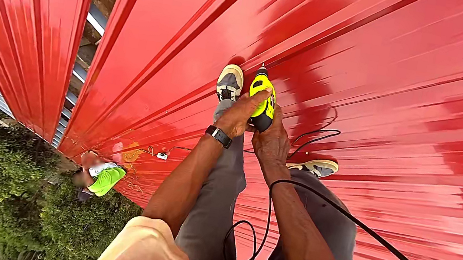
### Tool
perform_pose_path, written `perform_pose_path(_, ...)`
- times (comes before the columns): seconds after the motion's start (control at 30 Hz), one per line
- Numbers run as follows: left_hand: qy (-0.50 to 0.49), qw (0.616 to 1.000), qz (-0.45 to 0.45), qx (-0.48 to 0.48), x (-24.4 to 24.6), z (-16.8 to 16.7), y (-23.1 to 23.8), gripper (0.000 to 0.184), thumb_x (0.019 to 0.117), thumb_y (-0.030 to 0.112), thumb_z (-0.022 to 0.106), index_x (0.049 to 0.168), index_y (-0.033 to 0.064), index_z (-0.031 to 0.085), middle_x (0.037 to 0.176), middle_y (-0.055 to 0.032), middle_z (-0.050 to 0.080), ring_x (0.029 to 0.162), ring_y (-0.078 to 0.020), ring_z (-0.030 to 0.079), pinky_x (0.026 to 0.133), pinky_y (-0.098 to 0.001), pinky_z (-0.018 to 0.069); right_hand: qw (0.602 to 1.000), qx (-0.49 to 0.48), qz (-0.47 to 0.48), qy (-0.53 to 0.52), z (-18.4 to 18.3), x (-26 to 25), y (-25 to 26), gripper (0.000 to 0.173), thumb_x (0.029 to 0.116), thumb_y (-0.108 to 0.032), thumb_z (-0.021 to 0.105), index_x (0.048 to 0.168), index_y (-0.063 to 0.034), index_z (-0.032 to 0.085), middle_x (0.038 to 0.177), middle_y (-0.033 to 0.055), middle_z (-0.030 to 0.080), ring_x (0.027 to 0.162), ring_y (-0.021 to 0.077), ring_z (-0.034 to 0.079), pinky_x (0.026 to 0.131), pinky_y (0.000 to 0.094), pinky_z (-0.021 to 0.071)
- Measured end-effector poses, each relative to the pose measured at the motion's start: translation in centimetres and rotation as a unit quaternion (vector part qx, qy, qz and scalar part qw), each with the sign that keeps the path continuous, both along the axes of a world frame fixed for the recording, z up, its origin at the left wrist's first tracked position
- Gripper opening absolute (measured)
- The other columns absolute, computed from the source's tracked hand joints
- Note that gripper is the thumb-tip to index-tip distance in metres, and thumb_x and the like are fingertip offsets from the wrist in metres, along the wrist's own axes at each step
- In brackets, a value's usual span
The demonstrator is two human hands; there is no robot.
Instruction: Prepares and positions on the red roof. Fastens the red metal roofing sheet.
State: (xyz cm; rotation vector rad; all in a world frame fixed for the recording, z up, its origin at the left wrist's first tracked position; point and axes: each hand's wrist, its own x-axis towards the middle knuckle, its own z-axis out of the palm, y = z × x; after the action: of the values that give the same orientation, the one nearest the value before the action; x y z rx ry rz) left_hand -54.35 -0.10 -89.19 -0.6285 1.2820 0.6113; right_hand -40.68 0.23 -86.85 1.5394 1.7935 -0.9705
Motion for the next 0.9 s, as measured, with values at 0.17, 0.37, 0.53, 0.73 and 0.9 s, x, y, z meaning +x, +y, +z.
perform_pose_path(0.17,0.152,0.988,-0.006,-0.014,2.5,0.3,1.0,0.082,0.0786,0.031,0.088,0.144,0.0064,0.046,0.121,-0.0181,0.067,0.107,-0.0271,0.068,0.090,-0.0481,0.0595,1.000,-0.003,-0.029,-0.002,0.4,-0.9,-0.2,0.082,0.0910,-0.027,0.074,0.160,-0.0178,0.031,0.110,0.0224,0.071,0.091,0.0449,0.071,0.074,0.0647,0.0558)
perform_pose_path(0.37,0.235,0.971,0.029,-0.022,4.4,2.2,1.3,0.087,0.0801,0.025,0.083,0.154,0.0101,0.039,0.131,-0.0169,0.063,0.116,-0.0263,0.064,0.095,-0.0472,0.0559,1.000,-0.001,-0.021,0.018,0.7,-0.2,0.5,0.077,0.0937,-0.022,0.069,0.160,-0.0170,0.030,0.109,0.0231,0.071,0.091,0.0462,0.071,0.073,0.0660,0.0561)
perform_pose_path(0.53,0.250,0.967,0.015,-0.038,5.0,1.7,1.3,0.086,0.0792,0.024,0.081,0.154,0.0119,0.040,0.129,-0.0167,0.064,0.112,-0.0277,0.066,0.090,-0.0482,0.0586,1.000,0.000,-0.011,0.021,0.5,-0.1,0.7,0.076,0.0940,-0.018,0.068,0.160,-0.0172,0.030,0.108,0.0224,0.071,0.090,0.0459,0.071,0.072,0.0647,0.0564)
perform_pose_path(0.73,0.243,0.969,-0.038,-0.009,5.2,4.1,0.3,0.095,0.0781,0.034,0.085,0.157,0.0304,0.033,0.134,-0.0129,0.062,0.109,-0.0302,0.065,0.083,-0.0514,0.0567,1.000,-0.023,-0.019,-0.003,0.8,-0.5,1.1,0.070,0.0995,-0.020,0.062,0.160,-0.0112,0.030,0.110,0.0240,0.070,0.094,0.0457,0.071,0.076,0.0647,0.0554)
perform_pose_path(0.9,0.252,0.965,-0.067,-0.028,5.3,3.3,0.2,0.088,0.0770,0.029,0.083,0.153,0.0299,0.039,0.128,-0.0141,0.065,0.104,-0.0323,0.066,0.077,-0.0531,0.0566,1.000,-0.017,-0.027,0.003,0.9,-0.8,1.0,0.069,0.0988,-0.021,0.063,0.160,-0.0126,0.031,0.109,0.0233,0.071,0.094,0.0455,0.071,0.075,0.0640,0.0558)
